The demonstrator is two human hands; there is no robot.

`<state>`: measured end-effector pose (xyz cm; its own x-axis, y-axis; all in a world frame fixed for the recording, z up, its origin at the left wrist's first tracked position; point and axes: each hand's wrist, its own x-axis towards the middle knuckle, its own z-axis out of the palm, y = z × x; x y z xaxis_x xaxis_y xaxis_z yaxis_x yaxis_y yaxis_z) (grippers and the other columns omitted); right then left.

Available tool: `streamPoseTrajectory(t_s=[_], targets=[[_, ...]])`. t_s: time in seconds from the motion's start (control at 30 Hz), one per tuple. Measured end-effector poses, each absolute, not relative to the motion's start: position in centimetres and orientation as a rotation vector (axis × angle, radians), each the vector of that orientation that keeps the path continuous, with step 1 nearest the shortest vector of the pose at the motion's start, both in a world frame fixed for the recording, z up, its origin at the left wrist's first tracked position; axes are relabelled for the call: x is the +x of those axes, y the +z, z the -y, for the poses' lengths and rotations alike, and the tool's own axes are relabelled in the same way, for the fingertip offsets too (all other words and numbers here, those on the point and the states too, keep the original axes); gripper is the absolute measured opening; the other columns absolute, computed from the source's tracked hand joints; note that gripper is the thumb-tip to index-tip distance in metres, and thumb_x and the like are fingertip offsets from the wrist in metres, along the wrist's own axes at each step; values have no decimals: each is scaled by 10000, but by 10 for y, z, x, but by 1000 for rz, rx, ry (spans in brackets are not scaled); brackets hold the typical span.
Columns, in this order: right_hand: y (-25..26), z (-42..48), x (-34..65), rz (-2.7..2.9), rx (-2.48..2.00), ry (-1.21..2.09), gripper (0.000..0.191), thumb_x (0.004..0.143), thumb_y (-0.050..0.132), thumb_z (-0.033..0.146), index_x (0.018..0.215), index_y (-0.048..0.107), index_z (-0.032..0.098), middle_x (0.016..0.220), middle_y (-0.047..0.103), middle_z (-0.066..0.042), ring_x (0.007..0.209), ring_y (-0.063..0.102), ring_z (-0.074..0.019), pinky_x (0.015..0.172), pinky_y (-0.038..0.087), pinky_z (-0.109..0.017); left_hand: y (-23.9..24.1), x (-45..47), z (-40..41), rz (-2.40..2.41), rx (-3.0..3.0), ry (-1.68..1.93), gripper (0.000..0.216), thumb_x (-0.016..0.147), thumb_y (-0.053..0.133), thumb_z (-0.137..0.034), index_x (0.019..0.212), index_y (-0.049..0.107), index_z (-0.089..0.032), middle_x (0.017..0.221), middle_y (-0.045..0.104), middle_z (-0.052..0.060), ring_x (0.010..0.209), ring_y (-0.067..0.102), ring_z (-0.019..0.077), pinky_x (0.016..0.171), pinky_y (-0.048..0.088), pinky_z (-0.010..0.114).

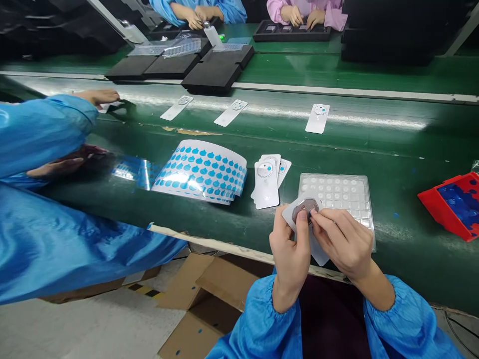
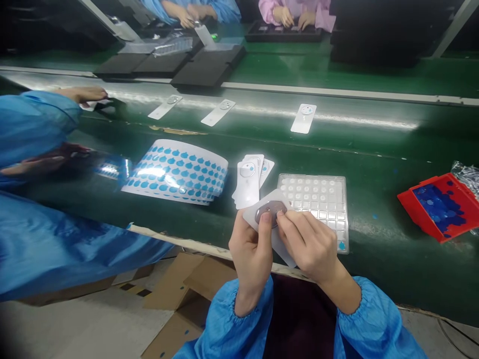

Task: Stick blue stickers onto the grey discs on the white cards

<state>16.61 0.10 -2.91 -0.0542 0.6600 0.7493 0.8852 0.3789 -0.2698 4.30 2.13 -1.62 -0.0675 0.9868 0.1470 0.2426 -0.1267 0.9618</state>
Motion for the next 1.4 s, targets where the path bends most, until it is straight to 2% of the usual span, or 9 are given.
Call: streamPoseTrajectory(t_s=[0.27,0.57,0.7,0.9,0.97,1.03,1.13,1.23,1.4], targets=[[-5,21,197,1671,-1512,-388,119,1008,681,138,1078,700,231,925,803,-16,763,764,-143,669,584,-245,-8,41,-24,-1425,1580,1282,204,1032,657,-328,866,638,-210,599,611,-63,521,569,112,506,430,193],[-10,80,413,1285,-2471,-373,250,990,534,311,1132,703,195,983,792,-105,835,753,-259,749,582,-385,0,23,-47,-1575,1519,1167,307,934,692,-504,859,670,-207,560,554,-51,541,554,161,489,434,233],[-13,86,451,1541,-2421,-270,300,954,568,432,889,788,239,1024,814,-118,731,726,-263,613,498,-380,7,22,-41,-1569,1394,1181,320,938,698,-514,828,655,-217,518,465,-70,527,496,151,507,408,235],[20,32,467,1749,-2174,-573,395,950,739,477,603,663,305,392,460,4,298,274,-127,440,179,-356,-2,9,-46,-1523,1164,1202,379,952,707,-557,799,646,-216,530,522,-60,512,475,128,503,412,208],[21,-21,453,1852,-2116,-647,291,1035,621,382,783,724,280,594,661,-49,418,524,-184,444,272,-341,-9,0,-50,-1469,1085,1195,425,925,736,-620,833,675,-209,575,606,-36,537,548,142,507,452,206],[11,-88,429,1991,-2054,-575,301,1071,502,305,1227,746,223,1133,805,-157,875,776,-286,580,491,-351,-15,-8,-51,-1410,1003,1182,477,887,766,-674,868,696,-202,625,673,-11,562,608,161,506,485,211],[-19,-188,387,2248,-1974,-383,528,1069,529,344,1567,541,170,1588,598,-193,1392,640,-331,1005,595,-406,-21,-18,-48,-1373,855,1210,494,860,796,-687,899,710,-202,679,730,11,579,651,182,504,515,225],[-45,-256,349,2407,-1981,-253,609,1043,625,399,1592,517,157,1644,527,-221,1442,598,-351,1107,571,-450,-23,-29,-43,-1376,720,1268,492,836,824,-674,947,742,-201,724,780,42,627,712,229,516,557,257],[-52,-289,320,2588,-2068,-246,405,1052,702,407,1381,650,177,1366,690,-119,1155,719,-258,970,636,-467,-26,-50,-45,-1408,562,1323,525,821,844,-669,1030,753,-196,739,802,47,601,718,230,509,562,266]])
